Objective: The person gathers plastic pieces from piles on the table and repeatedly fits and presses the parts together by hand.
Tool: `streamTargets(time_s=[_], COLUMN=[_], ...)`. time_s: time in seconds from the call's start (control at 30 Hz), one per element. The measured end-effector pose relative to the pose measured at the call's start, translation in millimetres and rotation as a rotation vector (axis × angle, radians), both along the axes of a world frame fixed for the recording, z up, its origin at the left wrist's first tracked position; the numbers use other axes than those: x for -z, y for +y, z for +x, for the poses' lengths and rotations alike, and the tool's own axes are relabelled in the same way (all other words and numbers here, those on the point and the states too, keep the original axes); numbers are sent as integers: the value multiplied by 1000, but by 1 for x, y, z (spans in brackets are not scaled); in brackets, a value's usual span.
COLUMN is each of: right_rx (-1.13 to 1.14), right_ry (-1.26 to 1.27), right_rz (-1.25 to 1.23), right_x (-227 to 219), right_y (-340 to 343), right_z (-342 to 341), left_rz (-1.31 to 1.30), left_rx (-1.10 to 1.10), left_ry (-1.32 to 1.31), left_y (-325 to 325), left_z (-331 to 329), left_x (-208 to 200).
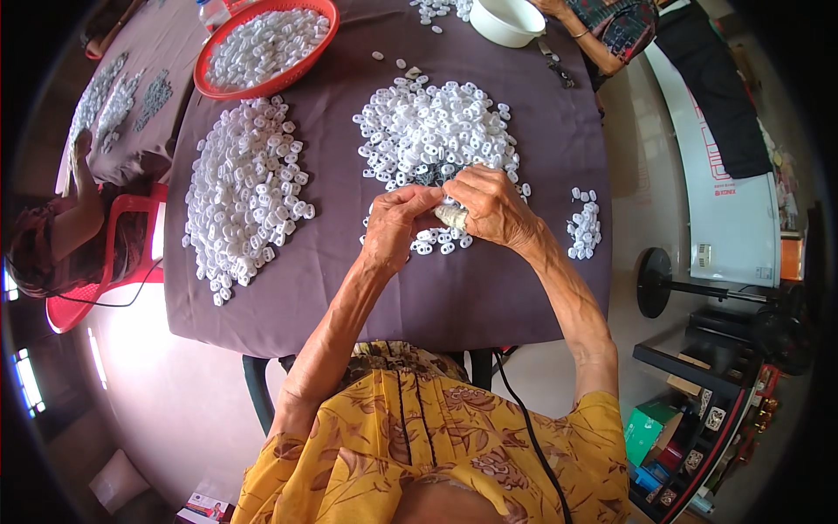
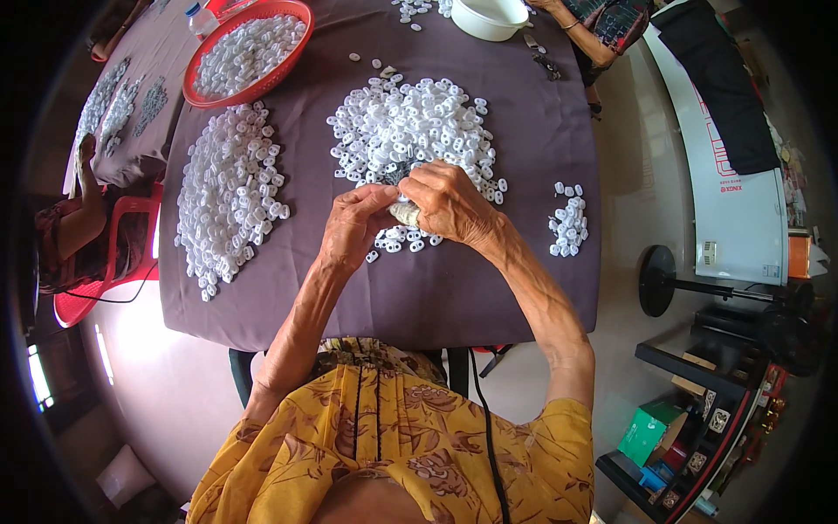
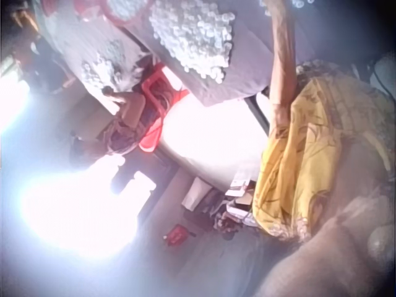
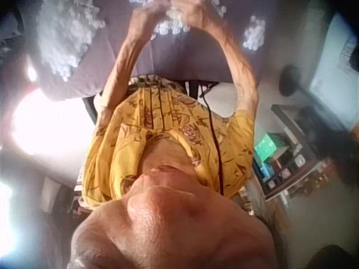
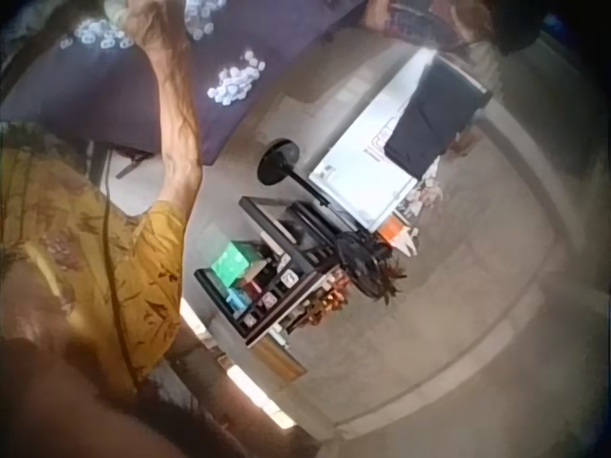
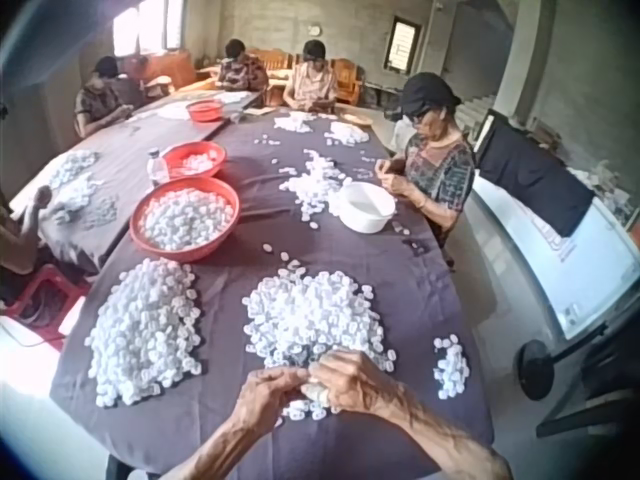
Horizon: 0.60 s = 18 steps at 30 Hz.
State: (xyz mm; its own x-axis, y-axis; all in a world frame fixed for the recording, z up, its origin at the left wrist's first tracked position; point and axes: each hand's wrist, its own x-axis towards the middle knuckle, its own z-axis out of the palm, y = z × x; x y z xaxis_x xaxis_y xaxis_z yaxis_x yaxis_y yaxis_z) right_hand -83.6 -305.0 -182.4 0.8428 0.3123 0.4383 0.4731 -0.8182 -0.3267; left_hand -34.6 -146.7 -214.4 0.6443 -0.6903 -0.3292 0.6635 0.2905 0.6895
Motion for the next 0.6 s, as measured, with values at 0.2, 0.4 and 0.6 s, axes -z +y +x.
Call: streamTargets(time_s=[0.2,0.4,0.6], right_rx=[7,28,47], right_ry=[-33,-67,-72], right_rz=[-16,-86,-117], right_x=[-9,-14,-13], right_y=[4,6,5], right_z=[-1,-3,-3], left_rz=[-90,-77,-29], left_rx=[5,9,31], left_ry=[52,58,8], left_y=[1,1,1], left_z=[1,2,0], left_x=[-3,-2,-7])
